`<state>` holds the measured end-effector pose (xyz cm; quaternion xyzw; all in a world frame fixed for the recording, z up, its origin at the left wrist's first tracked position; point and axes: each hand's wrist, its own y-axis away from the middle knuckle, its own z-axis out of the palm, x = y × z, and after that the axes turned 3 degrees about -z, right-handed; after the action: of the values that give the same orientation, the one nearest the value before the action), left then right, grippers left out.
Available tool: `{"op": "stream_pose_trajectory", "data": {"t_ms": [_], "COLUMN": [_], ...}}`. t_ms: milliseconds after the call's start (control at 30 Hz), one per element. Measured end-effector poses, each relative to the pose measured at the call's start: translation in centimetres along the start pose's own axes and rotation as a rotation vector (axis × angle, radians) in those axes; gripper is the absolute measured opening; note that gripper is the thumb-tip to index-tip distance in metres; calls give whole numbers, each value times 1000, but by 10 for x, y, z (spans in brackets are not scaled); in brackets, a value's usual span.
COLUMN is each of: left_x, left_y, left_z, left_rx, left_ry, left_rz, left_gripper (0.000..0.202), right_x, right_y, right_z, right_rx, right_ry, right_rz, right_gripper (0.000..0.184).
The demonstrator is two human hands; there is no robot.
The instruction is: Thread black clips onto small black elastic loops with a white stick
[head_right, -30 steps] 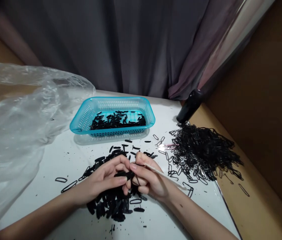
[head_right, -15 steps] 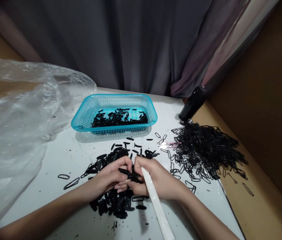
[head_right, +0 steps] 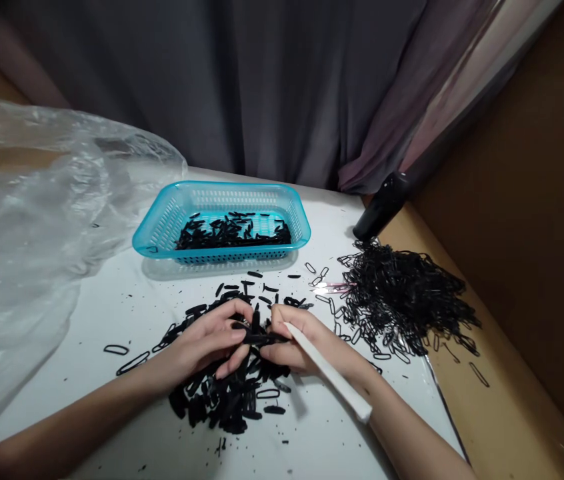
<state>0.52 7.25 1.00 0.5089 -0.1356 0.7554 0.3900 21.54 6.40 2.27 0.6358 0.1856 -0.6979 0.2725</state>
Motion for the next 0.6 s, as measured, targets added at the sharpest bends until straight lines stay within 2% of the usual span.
{"op": "stream_pose_trajectory", "data": {"t_ms": [100,200,367,600], "left_x": [4,7,11,12], "left_y": [2,6,11,9], "left_z": [-7,-10,-8,-9], "left_rx": [-3,-16,7,32], "left_ry": [-33,18,-24,-62], "left_rz": [27,53,26,-37], "left_gripper": [23,27,28,21], "right_x": [2,3,1,-17], "right_y": [1,1,-1,2], "right_z": [-1,0,-1,-12], "right_rx": [36,65,201,391], "right_ry": [-95,-196,-362,-495], "right_rz": [67,75,-37,-208], "right_gripper": [40,42,44,38]}}
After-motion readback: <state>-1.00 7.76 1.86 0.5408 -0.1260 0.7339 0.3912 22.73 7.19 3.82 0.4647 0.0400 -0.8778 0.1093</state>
